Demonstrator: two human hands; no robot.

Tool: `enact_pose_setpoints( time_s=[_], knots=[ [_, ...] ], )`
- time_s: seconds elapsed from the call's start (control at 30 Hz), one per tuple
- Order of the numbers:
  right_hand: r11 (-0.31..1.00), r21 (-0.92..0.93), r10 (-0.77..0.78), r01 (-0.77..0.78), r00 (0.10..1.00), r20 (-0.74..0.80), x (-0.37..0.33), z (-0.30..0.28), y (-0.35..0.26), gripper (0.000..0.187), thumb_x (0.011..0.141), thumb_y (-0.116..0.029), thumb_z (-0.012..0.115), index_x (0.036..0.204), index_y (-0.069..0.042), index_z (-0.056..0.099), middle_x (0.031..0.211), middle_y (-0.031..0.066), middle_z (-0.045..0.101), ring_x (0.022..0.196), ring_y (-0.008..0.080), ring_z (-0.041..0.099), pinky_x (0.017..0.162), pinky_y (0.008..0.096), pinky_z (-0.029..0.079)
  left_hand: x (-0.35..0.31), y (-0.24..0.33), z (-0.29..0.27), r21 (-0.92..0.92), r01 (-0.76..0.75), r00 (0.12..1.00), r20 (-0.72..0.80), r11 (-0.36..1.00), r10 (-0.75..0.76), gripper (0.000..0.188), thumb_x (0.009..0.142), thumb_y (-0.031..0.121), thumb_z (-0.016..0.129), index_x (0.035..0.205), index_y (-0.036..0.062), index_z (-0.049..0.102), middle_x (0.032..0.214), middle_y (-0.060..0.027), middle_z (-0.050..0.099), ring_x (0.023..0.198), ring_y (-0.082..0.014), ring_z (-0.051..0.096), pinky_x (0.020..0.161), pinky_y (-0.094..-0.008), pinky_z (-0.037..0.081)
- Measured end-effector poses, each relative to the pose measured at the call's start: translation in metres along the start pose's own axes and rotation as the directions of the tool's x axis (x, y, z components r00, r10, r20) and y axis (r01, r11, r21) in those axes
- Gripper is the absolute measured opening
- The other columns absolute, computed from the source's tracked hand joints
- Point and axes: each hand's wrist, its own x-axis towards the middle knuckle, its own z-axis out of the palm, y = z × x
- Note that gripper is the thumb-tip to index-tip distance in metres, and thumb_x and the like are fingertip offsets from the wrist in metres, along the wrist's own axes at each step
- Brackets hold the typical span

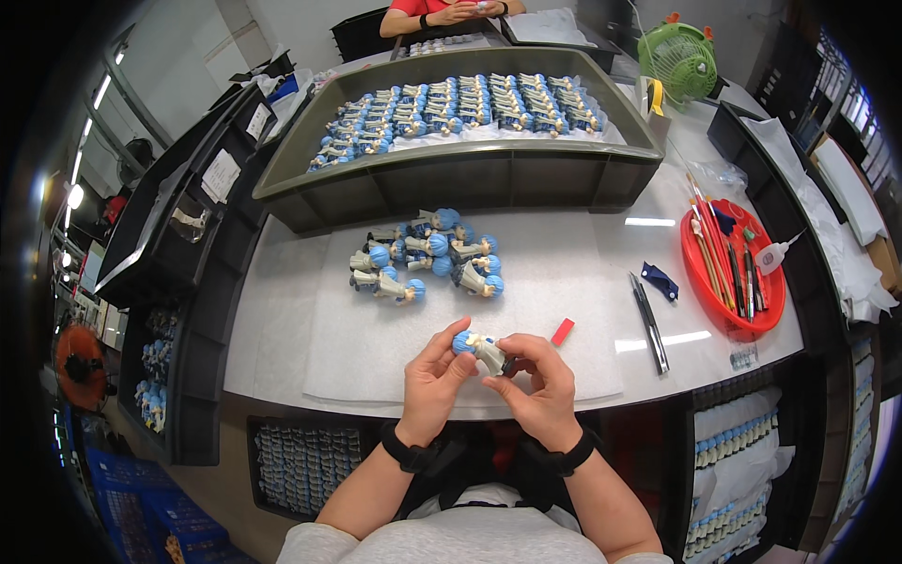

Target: The person picks up small blue-and-white figurines from a tray, rubs them with a red block, and uses a craft knife to trim excess material. Finished pieces are placed into a drawer. The person repeats this process for several figurines.

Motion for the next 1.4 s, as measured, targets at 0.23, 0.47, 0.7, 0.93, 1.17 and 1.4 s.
enact_pose_setpoints(
  time_s=[0.23,0.47,0.7,0.93,1.17,1.4],
  knots=[
    [0.997,0.075,0.016,-0.015,1.000,-0.015,0.000,0.002,-0.004,0.046,0.069,0.008,0.073,0.110,-0.001,0.055,0.106,0.0104,0.057,0.087,0.0137,0.059,0.071,0.0242,0.050,0.003,0.002,-0.003,-0.205,0.037,0.999,0.046,0.978,-0.028,0.038,0.091,0.003,0.053,0.128,0.0017,0.048,0.115,-0.0079,0.055,0.095,-0.0110,0.055,0.083,-0.0258,0.047],
    [0.997,0.069,0.024,-0.025,0.999,0.023,0.000,0.002,-0.003,0.045,0.070,0.010,0.070,0.110,0.001,0.054,0.100,0.0100,0.060,0.086,0.0140,0.060,0.070,0.0242,0.050,0.004,0.004,-0.007,-0.319,0.058,0.997,0.065,0.946,-0.039,0.030,0.092,0.005,0.050,0.122,0.0028,0.048,0.122,-0.0146,0.053,0.105,-0.0193,0.056,0.088,-0.0313,0.046],
    [0.998,-0.005,0.057,-0.057,0.997,0.054,0.000,0.001,-0.005,0.043,0.070,0.014,0.064,0.110,0.000,0.055,0.102,0.0099,0.060,0.084,0.0132,0.060,0.068,0.0234,0.050,0.004,0.010,-0.004,-0.414,0.032,0.999,0.046,0.910,-0.014,0.027,0.092,0.001,0.047,0.119,0.0029,0.047,0.123,-0.0155,0.052,0.109,-0.0218,0.055,0.091,-0.0315,0.046],
    [0.996,-0.051,0.081,-0.078,0.995,0.062,0.001,0.002,-0.007,0.042,0.072,0.014,0.062,0.111,0.000,0.053,0.100,0.0084,0.060,0.084,0.0117,0.059,0.073,0.0231,0.048,0.004,0.007,-0.010,-0.394,0.061,0.995,0.095,0.917,-0.026,0.038,0.091,-0.003,0.046,0.128,0.0010,0.043,0.131,-0.0155,0.047,0.119,-0.0239,0.049,0.097,-0.0338,0.042],
    [0.995,-0.042,0.094,-0.092,0.995,0.043,0.000,0.002,-0.008,0.040,0.074,0.014,0.062,0.111,0.000,0.054,0.099,0.0088,0.059,0.083,0.0117,0.060,0.074,0.0231,0.048,0.004,0.008,-0.008,-0.405,0.053,0.996,0.087,0.913,-0.019,0.040,0.090,-0.005,0.044,0.129,0.0004,0.043,0.131,-0.0170,0.047,0.118,-0.0249,0.050,0.098,-0.0341,0.041],
    [0.996,-0.047,0.071,-0.070,0.997,0.012,0.001,0.003,-0.007,0.034,0.075,0.011,0.062,0.107,0.001,0.056,0.097,0.0096,0.061,0.081,0.0127,0.061,0.069,0.0230,0.049,0.003,0.007,-0.006,-0.404,0.072,0.997,0.060,0.912,-0.052,0.036,0.094,-0.001,0.042,0.129,-0.0008,0.043,0.127,-0.0150,0.050,0.114,-0.0229,0.052,0.097,-0.0322,0.042]
  ],
)
